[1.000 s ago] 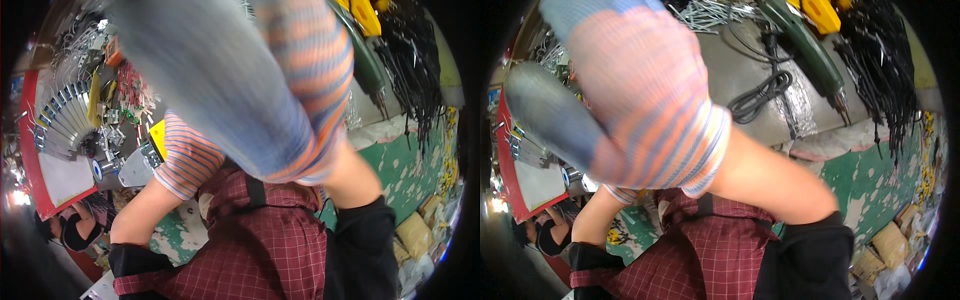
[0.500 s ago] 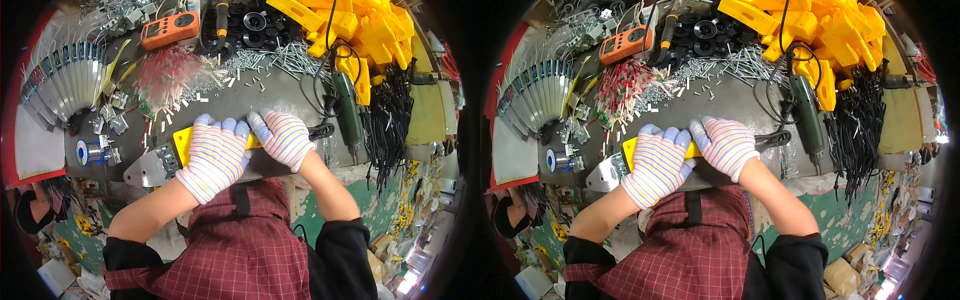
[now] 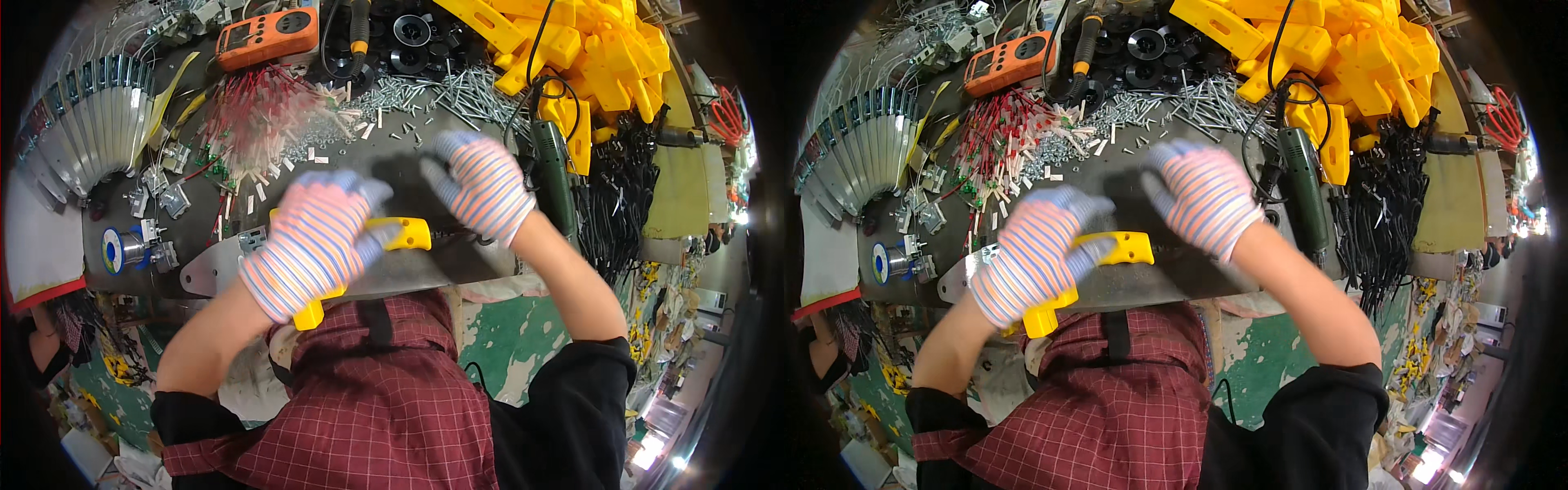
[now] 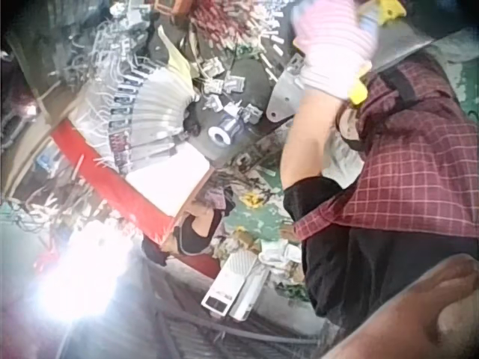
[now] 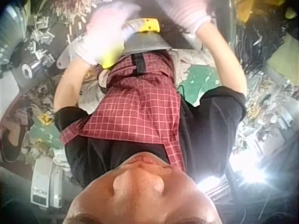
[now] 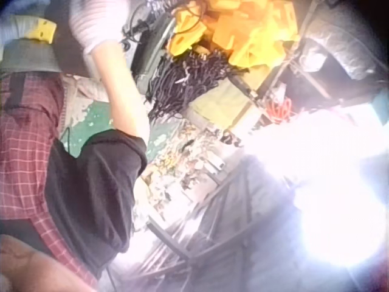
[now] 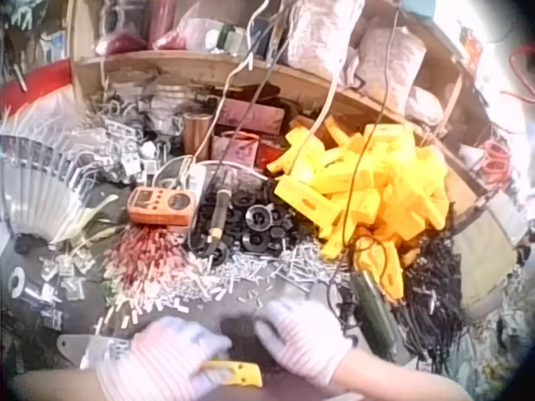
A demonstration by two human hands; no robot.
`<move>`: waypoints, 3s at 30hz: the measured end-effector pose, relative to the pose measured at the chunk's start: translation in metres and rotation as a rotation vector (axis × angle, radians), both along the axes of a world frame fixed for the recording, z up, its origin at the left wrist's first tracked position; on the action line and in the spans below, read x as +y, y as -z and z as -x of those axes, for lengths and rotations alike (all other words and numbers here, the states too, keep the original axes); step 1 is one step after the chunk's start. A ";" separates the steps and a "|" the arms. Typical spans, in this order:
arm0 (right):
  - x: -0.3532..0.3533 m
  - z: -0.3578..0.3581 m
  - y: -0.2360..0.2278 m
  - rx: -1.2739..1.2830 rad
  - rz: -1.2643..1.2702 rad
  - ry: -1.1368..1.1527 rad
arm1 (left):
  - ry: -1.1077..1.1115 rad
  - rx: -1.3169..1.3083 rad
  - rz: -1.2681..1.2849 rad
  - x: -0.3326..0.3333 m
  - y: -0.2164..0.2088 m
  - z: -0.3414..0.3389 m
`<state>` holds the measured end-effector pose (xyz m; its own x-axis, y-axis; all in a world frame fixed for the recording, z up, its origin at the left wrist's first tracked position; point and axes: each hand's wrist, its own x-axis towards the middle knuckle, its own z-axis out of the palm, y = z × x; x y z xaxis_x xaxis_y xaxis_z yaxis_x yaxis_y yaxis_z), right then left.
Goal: Soldering internal wiring and assembling the motor and handle housing of a small electric tool.
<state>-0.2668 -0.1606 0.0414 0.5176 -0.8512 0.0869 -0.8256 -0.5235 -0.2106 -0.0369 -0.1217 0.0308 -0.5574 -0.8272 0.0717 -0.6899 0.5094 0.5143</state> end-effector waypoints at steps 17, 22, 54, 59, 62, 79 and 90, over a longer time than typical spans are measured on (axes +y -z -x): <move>-0.022 0.033 0.037 -0.084 0.005 0.066 | -0.010 -0.213 0.095 -0.095 0.028 0.036; -0.017 0.048 0.046 0.152 0.019 0.032 | -0.077 0.357 -0.058 -0.055 0.000 -0.011; -0.067 0.002 0.040 0.038 0.290 -0.438 | -0.374 0.468 0.100 0.026 0.023 -0.093; -0.025 -0.048 0.011 -0.852 -0.631 0.168 | -0.265 0.366 0.202 0.016 0.033 -0.094; 0.003 -0.083 -0.017 -0.746 -0.715 0.090 | -0.229 0.264 0.208 0.019 0.033 -0.096; 0.026 -0.099 -0.022 -0.554 -0.459 -0.271 | -0.314 0.471 0.006 0.026 0.046 -0.090; 0.066 -0.111 0.011 -0.266 0.056 -0.646 | -0.269 0.404 0.028 0.025 0.045 -0.091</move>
